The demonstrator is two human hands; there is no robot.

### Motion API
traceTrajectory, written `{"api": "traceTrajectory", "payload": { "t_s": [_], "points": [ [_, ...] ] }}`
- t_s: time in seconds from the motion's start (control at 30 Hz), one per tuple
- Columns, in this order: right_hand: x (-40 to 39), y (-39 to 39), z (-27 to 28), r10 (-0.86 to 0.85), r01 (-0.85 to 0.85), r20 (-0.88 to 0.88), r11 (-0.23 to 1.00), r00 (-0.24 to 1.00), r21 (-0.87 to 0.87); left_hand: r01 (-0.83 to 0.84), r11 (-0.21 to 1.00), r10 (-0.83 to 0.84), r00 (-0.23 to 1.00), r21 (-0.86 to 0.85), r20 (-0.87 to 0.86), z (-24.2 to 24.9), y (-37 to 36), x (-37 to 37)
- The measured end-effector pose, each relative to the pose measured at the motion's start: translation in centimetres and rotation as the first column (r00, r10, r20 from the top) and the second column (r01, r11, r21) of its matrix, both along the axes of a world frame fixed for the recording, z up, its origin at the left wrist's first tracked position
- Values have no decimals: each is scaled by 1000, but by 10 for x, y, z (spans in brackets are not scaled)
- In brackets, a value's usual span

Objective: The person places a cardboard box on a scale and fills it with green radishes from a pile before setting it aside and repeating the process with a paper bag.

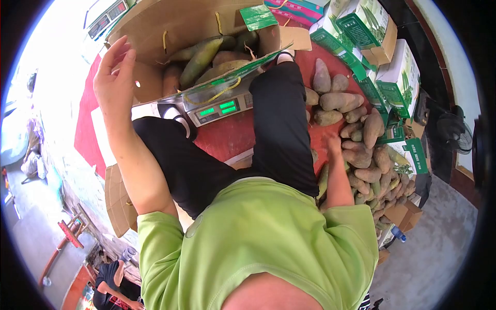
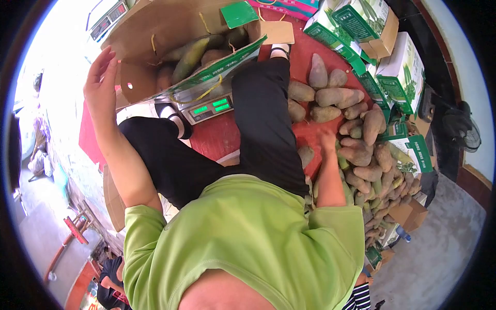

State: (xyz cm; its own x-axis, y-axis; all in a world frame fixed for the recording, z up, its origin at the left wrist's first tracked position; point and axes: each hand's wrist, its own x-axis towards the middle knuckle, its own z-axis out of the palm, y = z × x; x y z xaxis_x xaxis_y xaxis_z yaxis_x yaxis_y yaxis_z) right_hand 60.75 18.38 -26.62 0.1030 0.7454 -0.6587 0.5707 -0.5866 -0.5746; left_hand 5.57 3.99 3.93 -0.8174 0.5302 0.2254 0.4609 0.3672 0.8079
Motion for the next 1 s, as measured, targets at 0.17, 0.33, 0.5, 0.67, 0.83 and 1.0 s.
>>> {"api": "traceTrajectory", "payload": {
  "t_s": [0.17, 0.33, 0.5, 0.67, 0.83, 1.0],
  "points": [
    [-116, 93, 105, 181, -137, -211, 968, 961, 209, -23, 995, 22, 1000, 93, 15, 13, -16, -22],
    [-203, 138, 115, 387, -312, -215, 897, 896, 314, -142, 975, 107, 975, 172, 195, 11, -48, -67],
    [-272, 136, 139, 231, -191, -523, 973, 821, 130, -369, 905, 75, 627, 210, 775, -102, -97, -147],
    [-297, 136, 170, 221, -178, -649, 975, 728, 133, -276, 918, -177, 354, 284, 918, -103, -87, -111],
    [-320, 134, 185, 345, -328, -624, 933, 701, 148, -269, 872, -323, 310, 408, 894, -138, -99, -121],
    [-321, 128, 189, 379, -332, -584, 924, 718, 191, -30, 974, -167, 577, 224, 799, -124, -87, -94]
  ]
}}
